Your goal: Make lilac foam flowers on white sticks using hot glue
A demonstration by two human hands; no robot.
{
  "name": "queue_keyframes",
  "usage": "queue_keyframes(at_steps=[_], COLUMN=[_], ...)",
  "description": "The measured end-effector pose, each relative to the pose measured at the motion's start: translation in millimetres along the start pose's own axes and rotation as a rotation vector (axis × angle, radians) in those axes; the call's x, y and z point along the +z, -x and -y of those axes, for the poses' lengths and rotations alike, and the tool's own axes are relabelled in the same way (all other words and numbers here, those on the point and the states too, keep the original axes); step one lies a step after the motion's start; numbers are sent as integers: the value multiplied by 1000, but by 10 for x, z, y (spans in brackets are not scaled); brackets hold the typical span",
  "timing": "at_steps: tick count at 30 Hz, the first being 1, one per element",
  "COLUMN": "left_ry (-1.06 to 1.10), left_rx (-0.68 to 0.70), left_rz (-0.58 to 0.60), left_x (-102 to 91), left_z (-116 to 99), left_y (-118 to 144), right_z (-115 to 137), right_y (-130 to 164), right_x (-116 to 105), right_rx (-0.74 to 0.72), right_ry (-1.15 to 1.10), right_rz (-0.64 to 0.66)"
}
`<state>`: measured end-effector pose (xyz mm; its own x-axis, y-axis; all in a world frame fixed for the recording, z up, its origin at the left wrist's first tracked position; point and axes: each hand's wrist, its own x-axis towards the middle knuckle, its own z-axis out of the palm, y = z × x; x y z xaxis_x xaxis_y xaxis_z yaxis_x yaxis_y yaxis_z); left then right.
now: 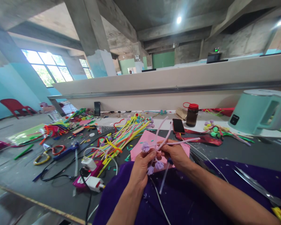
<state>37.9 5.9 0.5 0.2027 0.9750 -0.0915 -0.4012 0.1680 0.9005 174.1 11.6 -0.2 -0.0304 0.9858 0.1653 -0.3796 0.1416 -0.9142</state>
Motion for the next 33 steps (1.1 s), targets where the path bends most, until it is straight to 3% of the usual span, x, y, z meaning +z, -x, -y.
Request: queue_keyframes(at_steps=[8,15,33], left_ry=[-51,-119,-66], left_rx=[94,84,93], left_rz=[39,37,49], left_x=[-48,-71,-47], left_z=[40,48,19], left_y=[-25,-38,-31], right_z=[-5,-42,-58], right_y=[13,29,13], right_x=[41,60,27], right_rx=[-53,-12,8], right_ry=[13,37,79], right_rz=[47,-48,-9])
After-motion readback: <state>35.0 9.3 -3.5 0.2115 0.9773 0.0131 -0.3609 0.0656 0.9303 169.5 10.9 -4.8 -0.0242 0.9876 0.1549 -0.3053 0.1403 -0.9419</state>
